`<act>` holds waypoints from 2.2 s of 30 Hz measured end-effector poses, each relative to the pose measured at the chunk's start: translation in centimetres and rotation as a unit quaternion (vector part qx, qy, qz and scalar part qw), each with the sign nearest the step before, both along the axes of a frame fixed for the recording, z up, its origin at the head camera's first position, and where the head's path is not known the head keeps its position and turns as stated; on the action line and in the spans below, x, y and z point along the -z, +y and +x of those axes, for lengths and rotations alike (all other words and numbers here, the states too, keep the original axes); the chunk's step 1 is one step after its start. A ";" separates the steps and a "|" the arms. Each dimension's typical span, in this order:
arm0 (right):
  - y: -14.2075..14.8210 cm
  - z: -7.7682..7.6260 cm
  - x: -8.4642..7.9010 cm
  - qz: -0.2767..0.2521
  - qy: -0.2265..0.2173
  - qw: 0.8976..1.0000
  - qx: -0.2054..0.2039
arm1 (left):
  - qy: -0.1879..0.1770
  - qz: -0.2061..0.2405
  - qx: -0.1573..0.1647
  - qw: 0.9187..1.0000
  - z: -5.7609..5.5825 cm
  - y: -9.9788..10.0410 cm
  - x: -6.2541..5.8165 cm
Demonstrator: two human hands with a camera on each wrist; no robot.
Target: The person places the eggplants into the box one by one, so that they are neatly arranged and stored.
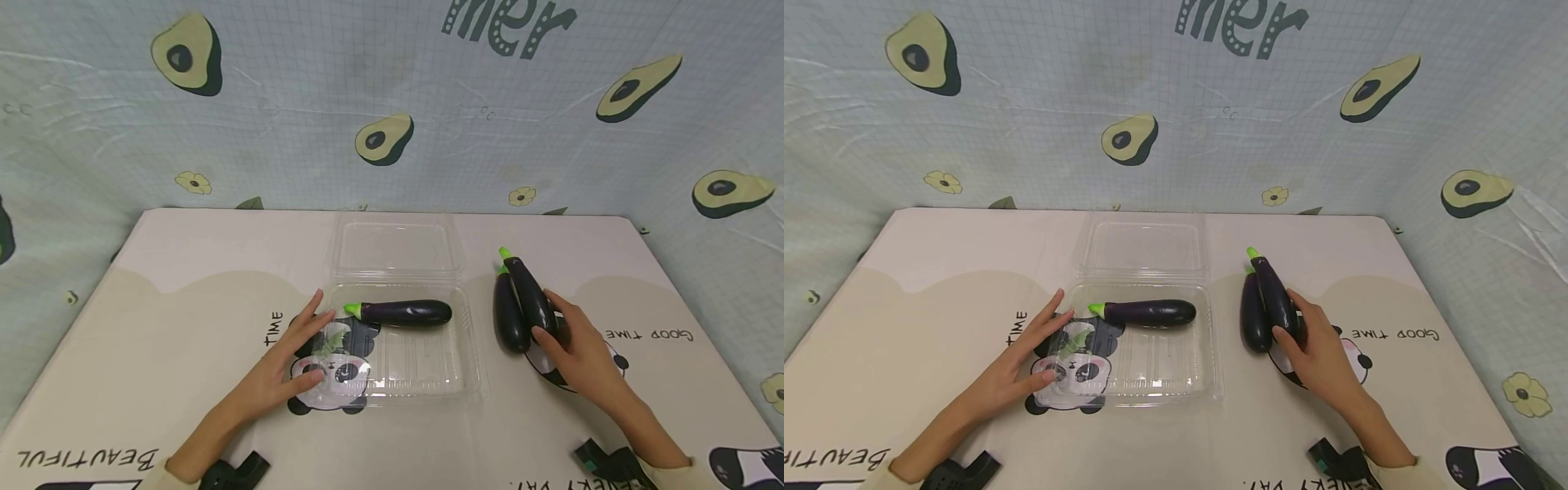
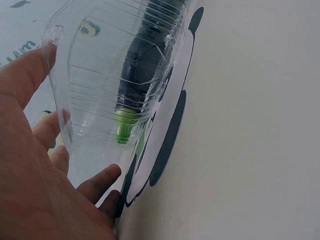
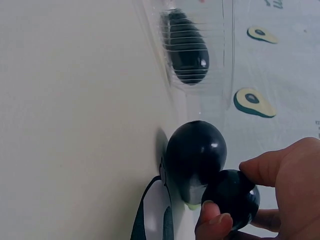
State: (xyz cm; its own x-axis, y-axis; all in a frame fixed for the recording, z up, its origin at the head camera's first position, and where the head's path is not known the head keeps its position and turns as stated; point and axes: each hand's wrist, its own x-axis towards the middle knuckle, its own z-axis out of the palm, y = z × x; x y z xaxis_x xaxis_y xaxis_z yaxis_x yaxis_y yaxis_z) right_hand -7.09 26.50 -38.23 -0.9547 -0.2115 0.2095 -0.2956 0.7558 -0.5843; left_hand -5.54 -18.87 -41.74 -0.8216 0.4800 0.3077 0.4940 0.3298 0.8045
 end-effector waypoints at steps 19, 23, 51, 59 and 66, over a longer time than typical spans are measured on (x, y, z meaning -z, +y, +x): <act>0.0 -0.2 -0.5 -0.011 -0.004 1.000 -0.007 | -0.003 -0.001 -0.001 1.000 0.0 0.0 -0.1; -0.1 -0.2 -0.9 -0.004 0.003 1.000 -0.004 | -0.002 0.001 -0.001 1.000 0.0 0.0 -0.1; -2.9 -1.1 -4.5 -0.034 0.035 0.995 -0.087 | 0.003 0.006 0.004 1.000 -0.1 0.1 0.1; -4.2 -1.3 -4.6 -0.016 0.065 0.988 -0.136 | 0.003 0.008 0.005 1.000 -0.1 0.1 -0.1; -4.9 -1.9 -4.8 -0.019 0.075 0.980 -0.185 | 0.001 0.007 0.003 1.000 -0.1 0.1 -0.1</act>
